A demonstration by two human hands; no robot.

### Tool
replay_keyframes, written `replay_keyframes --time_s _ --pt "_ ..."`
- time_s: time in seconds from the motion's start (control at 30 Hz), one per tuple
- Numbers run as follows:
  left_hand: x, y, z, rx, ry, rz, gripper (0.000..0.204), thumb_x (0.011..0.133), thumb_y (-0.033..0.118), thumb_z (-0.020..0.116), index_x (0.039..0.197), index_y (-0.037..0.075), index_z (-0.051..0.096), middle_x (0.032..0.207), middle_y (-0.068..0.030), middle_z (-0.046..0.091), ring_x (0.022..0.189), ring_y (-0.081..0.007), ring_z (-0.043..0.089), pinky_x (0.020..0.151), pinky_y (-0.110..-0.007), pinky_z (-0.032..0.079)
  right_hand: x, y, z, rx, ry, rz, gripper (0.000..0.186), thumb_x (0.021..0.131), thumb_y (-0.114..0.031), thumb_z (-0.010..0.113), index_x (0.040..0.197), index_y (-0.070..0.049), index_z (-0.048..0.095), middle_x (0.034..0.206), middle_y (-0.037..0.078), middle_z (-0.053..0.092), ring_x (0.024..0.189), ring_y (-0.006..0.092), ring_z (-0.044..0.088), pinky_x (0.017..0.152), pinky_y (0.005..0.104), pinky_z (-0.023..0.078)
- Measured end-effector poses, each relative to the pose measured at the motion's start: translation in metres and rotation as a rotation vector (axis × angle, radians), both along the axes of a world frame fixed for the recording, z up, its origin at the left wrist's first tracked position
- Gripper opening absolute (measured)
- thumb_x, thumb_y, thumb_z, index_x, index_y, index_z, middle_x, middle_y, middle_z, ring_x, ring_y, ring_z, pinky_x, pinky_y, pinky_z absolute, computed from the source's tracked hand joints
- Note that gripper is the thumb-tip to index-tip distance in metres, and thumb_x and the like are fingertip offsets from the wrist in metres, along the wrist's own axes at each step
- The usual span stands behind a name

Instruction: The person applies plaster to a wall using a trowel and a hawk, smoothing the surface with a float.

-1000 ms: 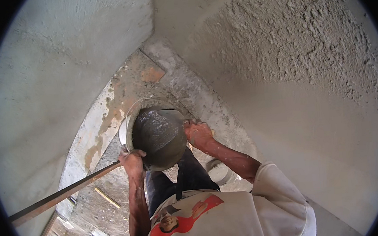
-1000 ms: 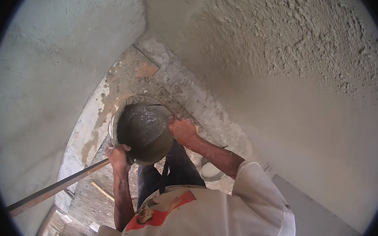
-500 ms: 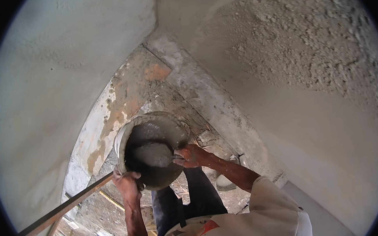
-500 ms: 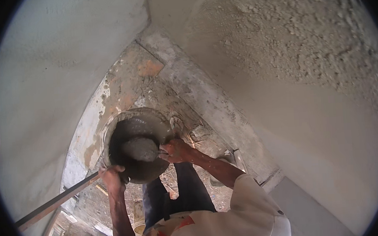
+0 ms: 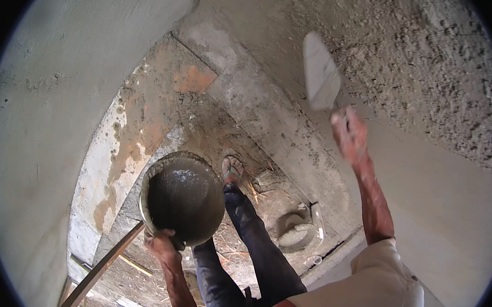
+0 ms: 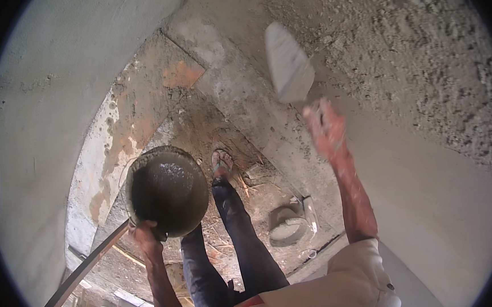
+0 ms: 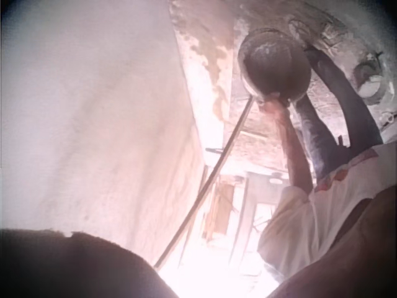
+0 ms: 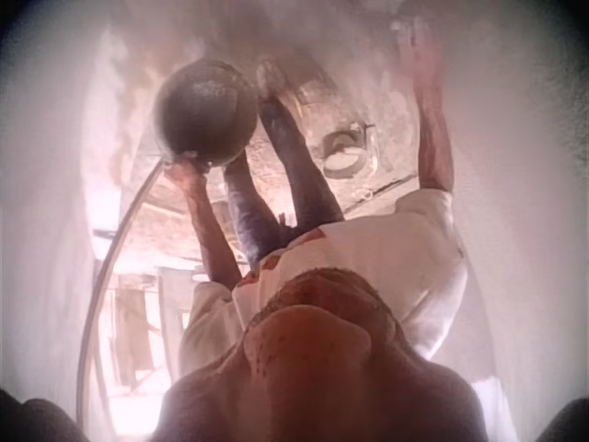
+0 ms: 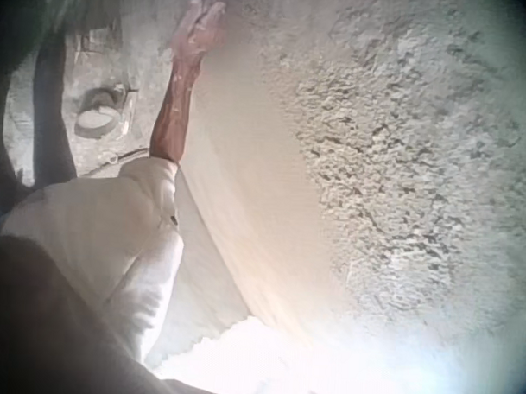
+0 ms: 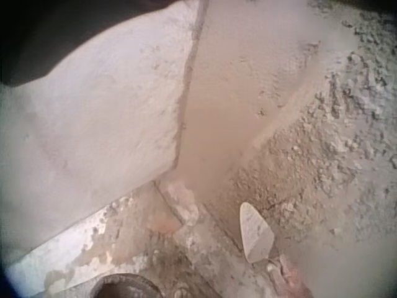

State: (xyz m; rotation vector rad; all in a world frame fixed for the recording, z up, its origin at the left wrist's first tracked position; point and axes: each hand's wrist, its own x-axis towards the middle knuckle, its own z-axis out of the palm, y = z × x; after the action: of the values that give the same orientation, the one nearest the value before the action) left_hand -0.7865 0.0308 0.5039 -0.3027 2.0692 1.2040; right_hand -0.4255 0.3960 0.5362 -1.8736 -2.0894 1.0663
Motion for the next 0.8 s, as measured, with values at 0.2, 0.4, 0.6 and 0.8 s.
replay_keyframes --time_s 0.2,0.4,0.6,0.8 --pt "0.008 0.010 0.054 0.053 0.052 -0.007 0.035 0.060 -0.002 0.068 0.095 -0.001 0.062 0.084 -0.0023 0.062 0.071 -0.0146 0.057 0.068 -0.030 0.049 -0.056 -0.159 0.028 0.286 -0.044 0.645 0.028 0.095 -0.010 0.068 0.122 -0.004 0.066 0.106 0.017 0.073 0.094 0.0308 0.075 0.075 0.0422 0.062" --pt "0.017 0.038 0.124 0.154 0.029 -0.157 0.028 0.061 -0.004 0.065 0.086 0.005 0.056 0.079 0.0008 0.057 0.067 -0.0111 0.050 0.065 -0.027 0.045 -0.130 -0.208 0.030 0.154 -0.366 0.750 0.036 0.089 -0.012 0.065 0.123 0.000 0.066 0.112 0.017 0.073 0.096 0.0357 0.075 0.073 0.0444 0.062" --pt "-0.001 0.025 0.153 0.272 0.055 -0.194 0.025 0.061 -0.005 0.066 0.080 0.007 0.054 0.075 0.0033 0.055 0.067 -0.0088 0.047 0.064 -0.025 0.043 -0.148 -0.273 0.031 -0.023 -0.236 0.930 0.041 0.089 -0.017 0.067 0.125 0.003 0.067 0.106 0.017 0.077 0.092 0.0346 0.077 0.078 0.0450 0.062" --pt "-0.017 0.043 0.146 0.256 0.017 -0.296 0.022 0.065 -0.005 0.067 0.082 0.005 0.057 0.073 0.0006 0.057 0.066 -0.0111 0.051 0.060 -0.028 0.043 -0.153 -0.268 0.021 -0.121 0.071 0.725 0.037 0.095 -0.037 0.071 0.109 -0.003 0.069 0.088 0.020 0.074 0.081 0.0374 0.075 0.077 0.0510 0.060"
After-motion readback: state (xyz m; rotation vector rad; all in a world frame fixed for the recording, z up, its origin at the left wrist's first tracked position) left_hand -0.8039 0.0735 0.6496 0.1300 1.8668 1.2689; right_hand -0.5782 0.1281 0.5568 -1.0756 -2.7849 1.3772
